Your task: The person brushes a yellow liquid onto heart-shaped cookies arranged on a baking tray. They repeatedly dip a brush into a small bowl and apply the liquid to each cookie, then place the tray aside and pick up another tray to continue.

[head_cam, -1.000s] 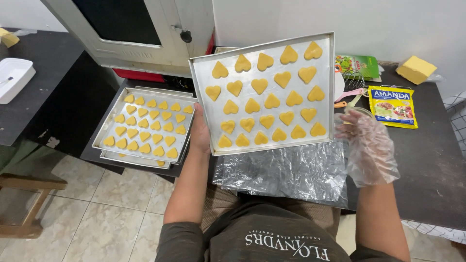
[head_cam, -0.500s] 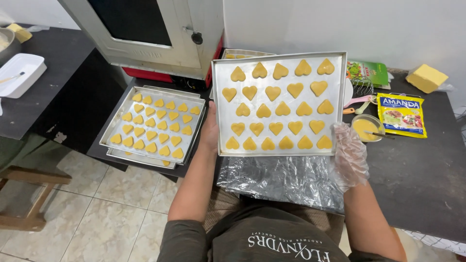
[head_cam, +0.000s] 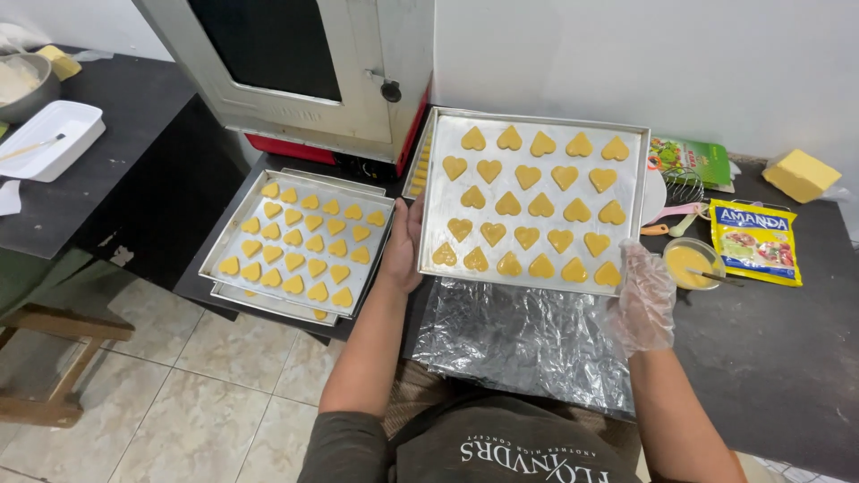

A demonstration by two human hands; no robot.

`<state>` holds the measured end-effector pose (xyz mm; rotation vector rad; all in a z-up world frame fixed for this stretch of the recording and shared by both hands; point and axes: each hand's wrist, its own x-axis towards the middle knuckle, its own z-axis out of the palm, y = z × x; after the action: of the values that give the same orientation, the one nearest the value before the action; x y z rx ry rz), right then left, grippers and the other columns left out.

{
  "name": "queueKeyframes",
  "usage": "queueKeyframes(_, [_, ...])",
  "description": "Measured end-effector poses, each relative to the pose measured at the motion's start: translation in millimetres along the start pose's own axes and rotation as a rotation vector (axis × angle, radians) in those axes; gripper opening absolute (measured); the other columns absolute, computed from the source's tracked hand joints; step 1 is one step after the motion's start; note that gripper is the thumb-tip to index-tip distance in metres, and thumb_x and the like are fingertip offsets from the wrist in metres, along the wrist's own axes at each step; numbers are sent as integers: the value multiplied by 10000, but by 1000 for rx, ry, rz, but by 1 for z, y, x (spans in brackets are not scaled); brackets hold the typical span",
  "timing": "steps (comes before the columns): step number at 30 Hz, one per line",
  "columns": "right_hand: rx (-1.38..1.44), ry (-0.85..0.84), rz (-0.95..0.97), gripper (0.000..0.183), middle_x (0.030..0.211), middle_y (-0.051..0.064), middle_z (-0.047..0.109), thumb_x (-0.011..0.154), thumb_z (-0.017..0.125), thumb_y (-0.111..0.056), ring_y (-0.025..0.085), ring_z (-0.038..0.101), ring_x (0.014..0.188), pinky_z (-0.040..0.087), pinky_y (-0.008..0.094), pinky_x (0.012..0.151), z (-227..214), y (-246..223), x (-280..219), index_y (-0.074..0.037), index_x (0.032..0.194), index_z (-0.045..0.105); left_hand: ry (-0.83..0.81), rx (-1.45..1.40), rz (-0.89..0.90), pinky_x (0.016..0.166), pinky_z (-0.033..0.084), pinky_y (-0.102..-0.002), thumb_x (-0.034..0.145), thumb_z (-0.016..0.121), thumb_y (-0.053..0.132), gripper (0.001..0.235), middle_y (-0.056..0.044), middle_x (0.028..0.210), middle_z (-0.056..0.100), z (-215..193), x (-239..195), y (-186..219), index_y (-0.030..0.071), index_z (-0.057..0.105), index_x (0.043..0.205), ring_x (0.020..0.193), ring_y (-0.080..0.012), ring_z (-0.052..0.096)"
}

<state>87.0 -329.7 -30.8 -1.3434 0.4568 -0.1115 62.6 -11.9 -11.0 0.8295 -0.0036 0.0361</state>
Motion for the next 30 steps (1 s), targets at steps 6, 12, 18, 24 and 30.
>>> queueKeyframes(6, [54, 56, -47, 448, 1125, 121, 614, 1034, 632, -370, 178, 669, 1064, 616, 305, 914, 48, -64, -45, -17, 1284, 517, 233, 239, 348, 1052, 527, -493, 1093, 248, 446, 586, -263, 1433, 592, -36, -57, -43, 134, 284, 1588, 1275, -376, 608])
queueKeyframes(12, [-610, -11, -311, 315, 1096, 179, 573, 1017, 482, -242, 300, 597, 1053, 562, 409, 870, 70, -40, 20, -24, 1233, 553, 88, 877, 869, 1124, 444, -533, 1023, 477, 294, 511, -303, 1377, 630, -101, -108, -107, -31, 360, 1399, 1316, -397, 581])
queueKeyframes(18, [-1099, -103, -357, 386, 1180, 164, 502, 1078, 195, -89, 280, 525, 1047, 525, 367, 955, 113, -5, 86, 11, 1360, 440, -16, 1069, 1046, 1288, 240, -606, 1080, 564, 284, 591, -213, 1596, 399, -123, -123, -100, 174, 298, 1596, 1463, -431, 475])
queueKeyframes(24, [-628, -153, -65, 614, 1604, 149, 334, 1068, 148, -405, 321, 312, 1485, 212, 447, 1252, 144, -15, 52, -98, 1562, 344, 17, 1242, 1034, 1281, 139, -664, 1079, 547, 312, 645, -192, 1600, 415, -137, -115, -108, 237, 212, 1625, 1546, -400, 325])
queueKeyframes(30, [-962, -150, -107, 488, 1332, 116, 447, 1068, 145, -285, 277, 449, 1224, 360, 358, 1109, 150, 42, 133, -76, 1408, 425, 1, 1267, 981, 1266, 151, -681, 1079, 551, 327, 661, -195, 1613, 393, -138, -110, -108, 231, 192, 1625, 1549, -414, 312])
